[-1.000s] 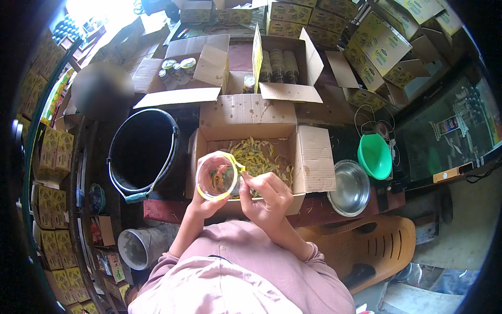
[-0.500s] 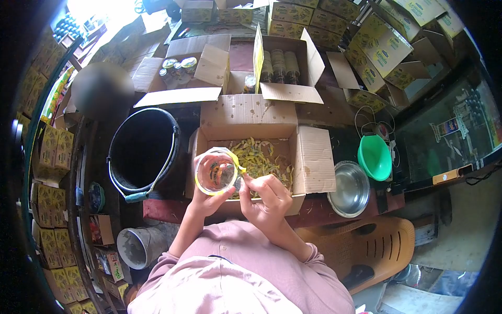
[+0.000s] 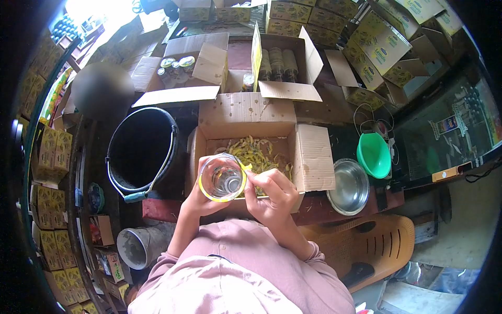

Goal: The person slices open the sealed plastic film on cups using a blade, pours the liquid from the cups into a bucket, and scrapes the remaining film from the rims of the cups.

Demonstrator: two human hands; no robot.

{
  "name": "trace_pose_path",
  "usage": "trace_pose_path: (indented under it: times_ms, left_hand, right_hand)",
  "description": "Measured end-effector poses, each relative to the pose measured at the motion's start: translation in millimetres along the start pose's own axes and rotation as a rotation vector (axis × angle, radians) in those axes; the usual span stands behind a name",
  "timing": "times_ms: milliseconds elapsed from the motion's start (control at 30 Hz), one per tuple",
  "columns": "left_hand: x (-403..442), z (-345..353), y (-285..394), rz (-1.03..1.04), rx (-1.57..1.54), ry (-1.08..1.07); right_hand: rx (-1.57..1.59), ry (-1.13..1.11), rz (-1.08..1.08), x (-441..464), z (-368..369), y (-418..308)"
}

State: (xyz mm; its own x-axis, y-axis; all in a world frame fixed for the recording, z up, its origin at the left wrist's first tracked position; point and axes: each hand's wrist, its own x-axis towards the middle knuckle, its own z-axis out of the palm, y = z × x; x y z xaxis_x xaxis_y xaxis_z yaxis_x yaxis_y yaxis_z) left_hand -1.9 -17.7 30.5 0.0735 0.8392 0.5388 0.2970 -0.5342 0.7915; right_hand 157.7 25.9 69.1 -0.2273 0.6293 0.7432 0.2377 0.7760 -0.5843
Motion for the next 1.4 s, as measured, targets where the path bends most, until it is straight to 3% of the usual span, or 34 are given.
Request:
trace_pose_path:
  times_ms: [500, 1100, 1233, 1333, 1400]
  left_hand:
    - [1, -2, -3, -0.058, -0.07, -0.021]
    - [-1, -2, -7, -0.172, -0.367, -0.111]
    - [2, 1, -6, -0.129, -0.432, -0.098]
    - [3, 12, -3, -0.246, -0.415, 0.065]
    - [0, 14, -15, -0.146, -0.34, 0.085]
  right_hand:
    - [-0.056, 0.023, 0.005, -4, 3, -1]
    - [0.05, -0.007, 0.044, -4, -1, 3]
    - [0.037, -0.028, 0.082, -6, -2, 4]
    - [0.033, 0.0, 0.087, -6, -1, 4]
    - [0.05, 0.036, 0.05, -6, 3, 8]
